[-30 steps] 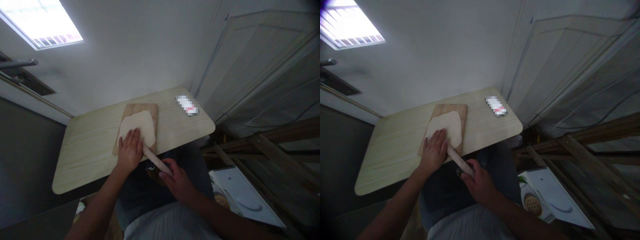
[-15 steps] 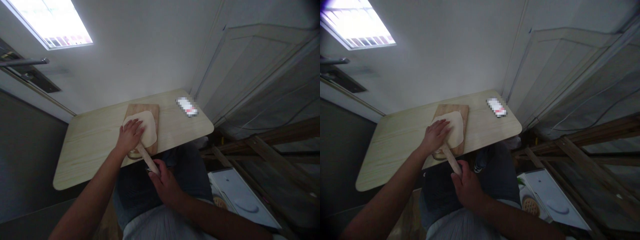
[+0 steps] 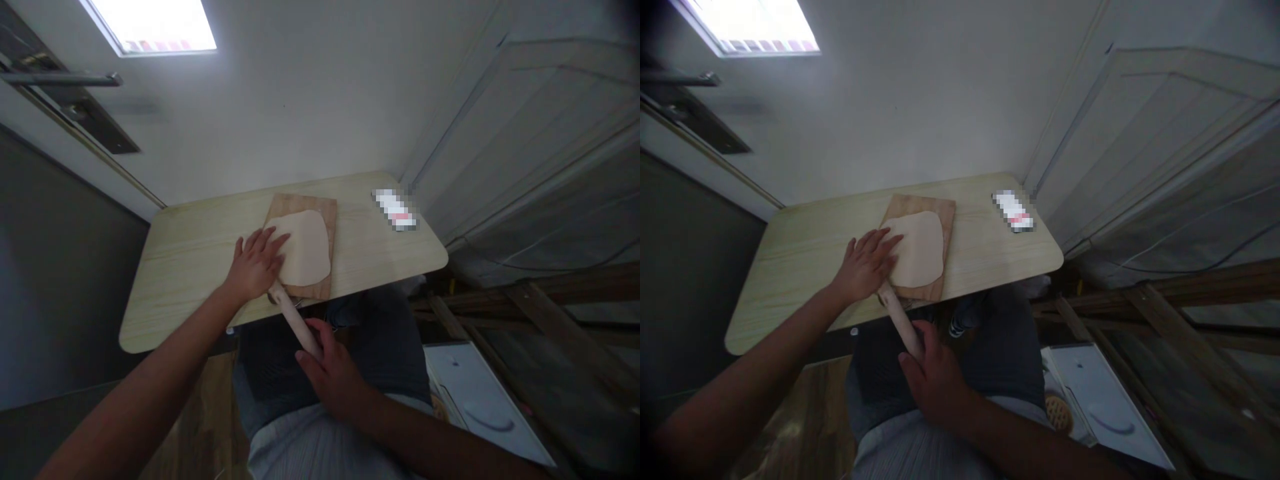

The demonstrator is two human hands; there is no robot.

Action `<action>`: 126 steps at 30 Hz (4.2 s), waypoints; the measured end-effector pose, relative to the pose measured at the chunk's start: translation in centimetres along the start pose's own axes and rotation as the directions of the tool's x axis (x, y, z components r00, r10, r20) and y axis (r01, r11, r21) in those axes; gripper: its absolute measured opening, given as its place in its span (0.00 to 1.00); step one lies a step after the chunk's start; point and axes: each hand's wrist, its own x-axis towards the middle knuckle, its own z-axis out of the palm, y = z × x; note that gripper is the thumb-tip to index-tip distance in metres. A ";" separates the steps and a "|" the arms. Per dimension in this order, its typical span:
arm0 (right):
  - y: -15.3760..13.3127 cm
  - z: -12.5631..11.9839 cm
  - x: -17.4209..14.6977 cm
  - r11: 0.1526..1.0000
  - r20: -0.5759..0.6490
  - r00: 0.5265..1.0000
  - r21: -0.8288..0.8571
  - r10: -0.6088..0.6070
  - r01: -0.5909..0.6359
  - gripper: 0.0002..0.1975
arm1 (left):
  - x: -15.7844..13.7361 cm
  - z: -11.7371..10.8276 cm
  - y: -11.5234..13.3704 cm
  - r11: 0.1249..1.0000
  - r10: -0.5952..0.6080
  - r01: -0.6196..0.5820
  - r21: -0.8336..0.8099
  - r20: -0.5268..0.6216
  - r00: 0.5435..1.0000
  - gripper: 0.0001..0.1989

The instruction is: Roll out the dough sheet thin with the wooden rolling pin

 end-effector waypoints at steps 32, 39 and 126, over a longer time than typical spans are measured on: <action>-1.6 -3.5 4.6 0.975 0.004 0.996 -0.206 -0.084 0.083 0.16 | 1.9 1.8 -4.4 0.932 -0.336 0.301 -0.204 -0.168 0.927 0.23; -3.2 -9.2 8.5 0.954 0.030 0.978 -0.213 -0.208 0.210 0.15 | 1.0 2.1 -6.0 0.811 -0.453 0.289 -0.508 -0.233 0.860 0.22; -1.8 -9.2 8.6 0.883 -0.337 0.929 -0.468 -0.153 -0.024 0.19 | 13.8 1.4 0.0 0.962 -0.272 0.268 -0.049 -0.153 0.950 0.25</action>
